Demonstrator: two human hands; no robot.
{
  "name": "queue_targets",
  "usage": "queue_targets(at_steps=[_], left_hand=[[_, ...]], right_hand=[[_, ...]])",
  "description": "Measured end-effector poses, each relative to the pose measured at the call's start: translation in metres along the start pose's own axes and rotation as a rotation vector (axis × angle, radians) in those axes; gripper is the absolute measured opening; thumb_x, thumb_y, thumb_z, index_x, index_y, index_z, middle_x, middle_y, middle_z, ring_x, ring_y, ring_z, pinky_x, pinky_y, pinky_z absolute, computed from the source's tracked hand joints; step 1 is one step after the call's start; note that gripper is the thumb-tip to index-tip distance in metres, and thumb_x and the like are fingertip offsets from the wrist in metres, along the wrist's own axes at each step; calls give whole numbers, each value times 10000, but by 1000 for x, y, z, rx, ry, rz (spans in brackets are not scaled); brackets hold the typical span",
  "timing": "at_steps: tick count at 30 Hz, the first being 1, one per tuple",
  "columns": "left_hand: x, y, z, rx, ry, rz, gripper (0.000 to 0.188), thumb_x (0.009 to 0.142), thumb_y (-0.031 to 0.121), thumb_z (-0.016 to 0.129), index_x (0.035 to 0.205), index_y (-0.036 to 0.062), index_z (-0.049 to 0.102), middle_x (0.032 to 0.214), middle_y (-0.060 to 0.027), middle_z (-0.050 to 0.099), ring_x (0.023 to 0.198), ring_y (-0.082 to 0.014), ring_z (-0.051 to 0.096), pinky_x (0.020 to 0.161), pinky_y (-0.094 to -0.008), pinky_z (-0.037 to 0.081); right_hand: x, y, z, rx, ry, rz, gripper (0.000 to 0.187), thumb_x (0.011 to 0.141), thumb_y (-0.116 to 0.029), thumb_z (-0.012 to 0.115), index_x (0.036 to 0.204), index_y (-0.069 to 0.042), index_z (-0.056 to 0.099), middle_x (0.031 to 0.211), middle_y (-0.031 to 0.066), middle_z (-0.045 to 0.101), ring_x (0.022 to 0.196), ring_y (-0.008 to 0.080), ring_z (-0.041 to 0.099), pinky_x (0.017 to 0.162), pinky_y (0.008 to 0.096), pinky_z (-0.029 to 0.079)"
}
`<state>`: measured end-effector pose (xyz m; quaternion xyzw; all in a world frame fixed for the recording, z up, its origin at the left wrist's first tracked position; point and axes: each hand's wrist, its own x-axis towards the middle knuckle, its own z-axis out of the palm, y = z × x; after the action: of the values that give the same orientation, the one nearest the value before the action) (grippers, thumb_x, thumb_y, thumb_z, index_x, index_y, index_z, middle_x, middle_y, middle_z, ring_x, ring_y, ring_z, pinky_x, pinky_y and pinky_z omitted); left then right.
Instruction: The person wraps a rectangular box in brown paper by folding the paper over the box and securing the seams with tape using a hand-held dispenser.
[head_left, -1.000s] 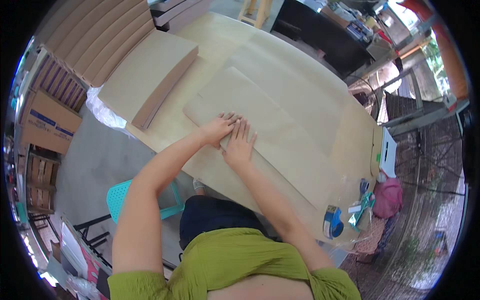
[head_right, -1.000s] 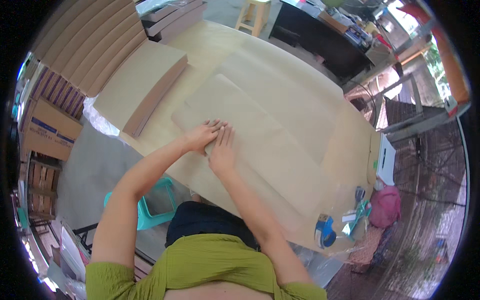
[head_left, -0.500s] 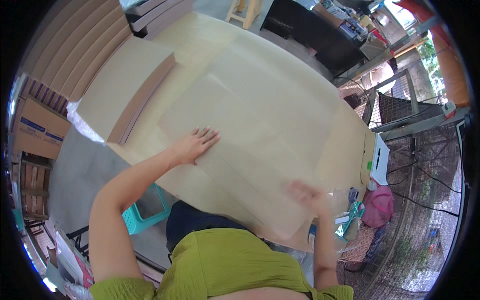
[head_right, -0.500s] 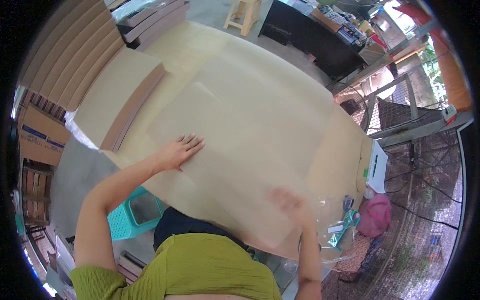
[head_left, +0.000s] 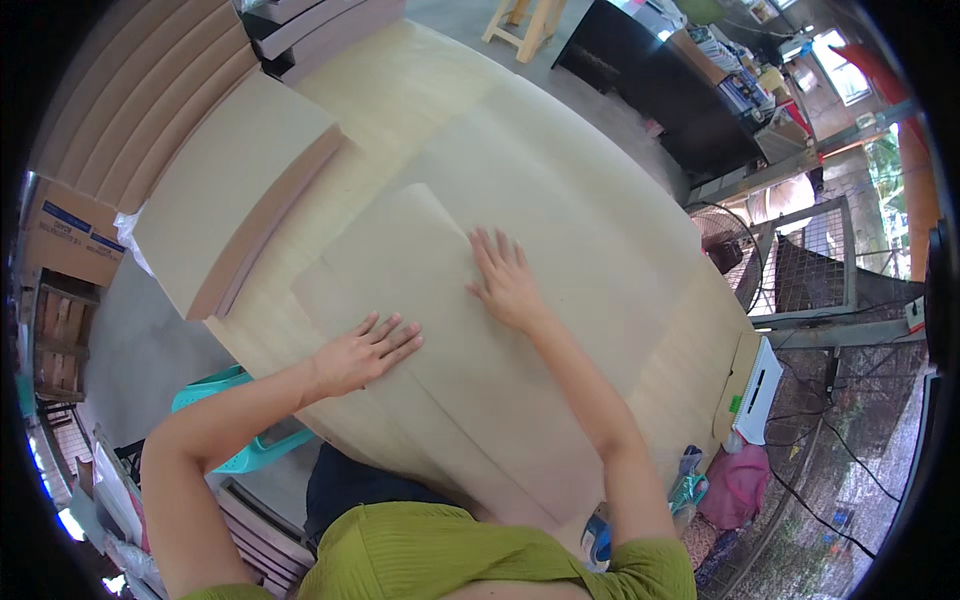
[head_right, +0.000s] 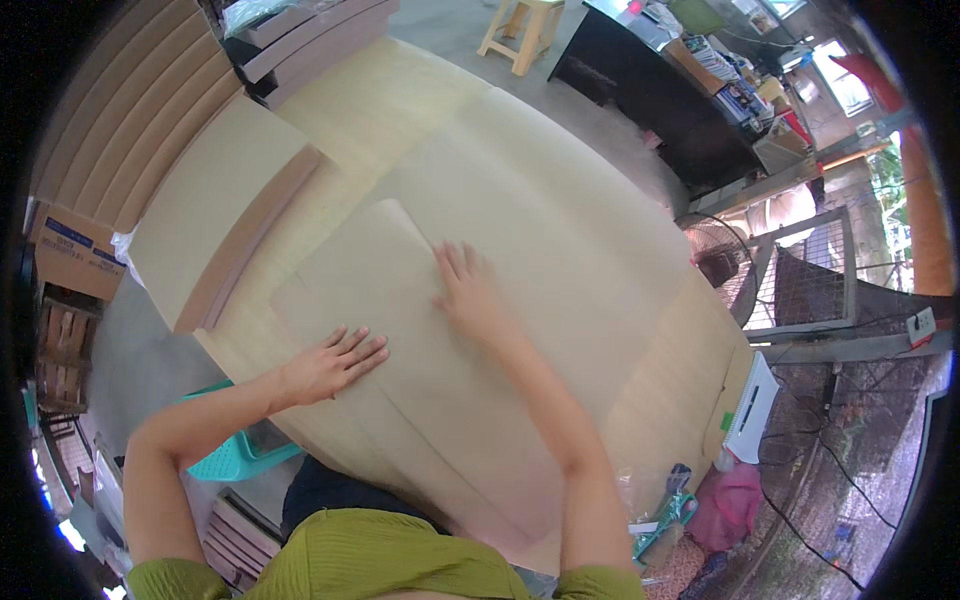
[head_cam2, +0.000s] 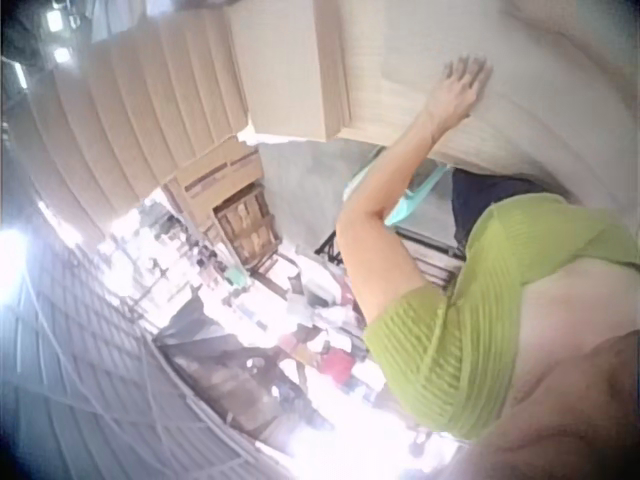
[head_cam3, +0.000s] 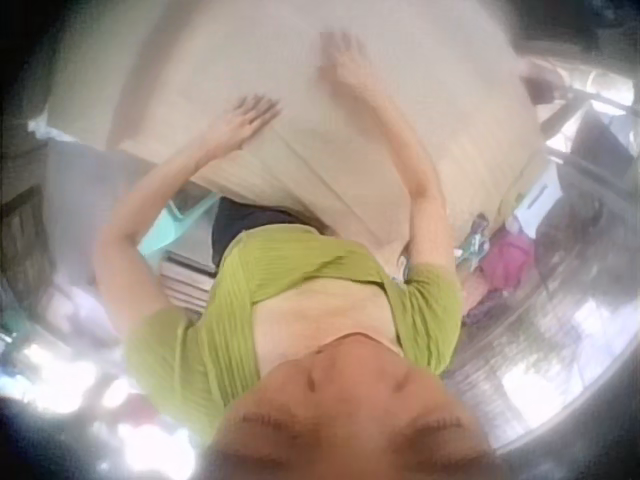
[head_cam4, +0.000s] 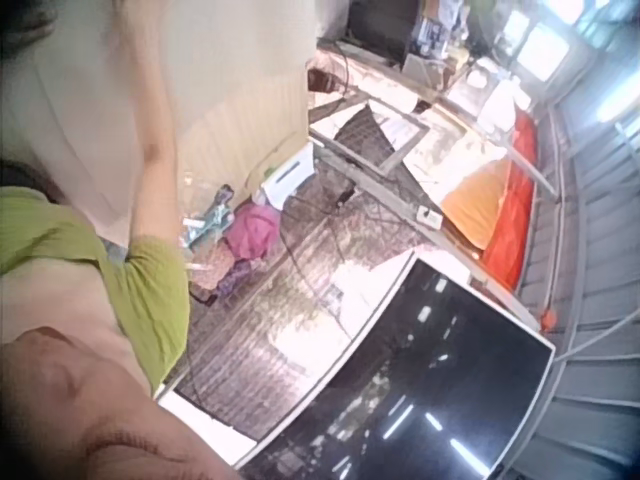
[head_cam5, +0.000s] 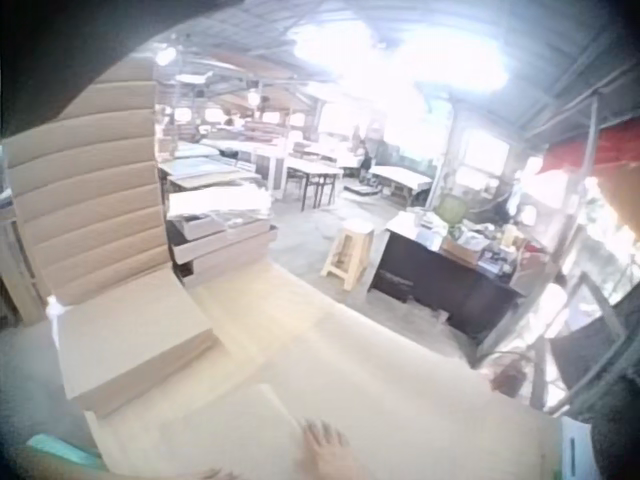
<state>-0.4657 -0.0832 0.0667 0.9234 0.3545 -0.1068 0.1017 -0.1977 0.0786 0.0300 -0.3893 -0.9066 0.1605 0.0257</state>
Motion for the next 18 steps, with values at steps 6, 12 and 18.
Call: queue_targets(at_steps=[6,12,18], left_hand=[[5,2,-4,-51,-32,-34,1166,634,204,835,1561,66,140,1617,-119,202,1463,-347,265,1166,-523,268],[-4,4,-3,-105,-36,-40,1188,638,212,859,1559,52,126,1613,-132,201,1472,-357,234,1165,-524,269],[-7,8,-9,-90,8,-33,1238,593,256,899,1553,63,142,1600,-133,233,1462,-358,251,1190,-496,243]], right_hand=[[30,-32,5,-116,253,302,884,936,-528,526,1565,-62,115,1621,158,170,1486,409,135,1159,629,110],[-147,-8,-8,-171,49,758,942,904,-575,540,1573,-82,96,1627,159,147,1482,439,120,1149,651,88],[-315,22,9,-373,44,991,892,914,-513,551,1571,-89,122,1614,188,175,1467,447,158,1109,706,117]])
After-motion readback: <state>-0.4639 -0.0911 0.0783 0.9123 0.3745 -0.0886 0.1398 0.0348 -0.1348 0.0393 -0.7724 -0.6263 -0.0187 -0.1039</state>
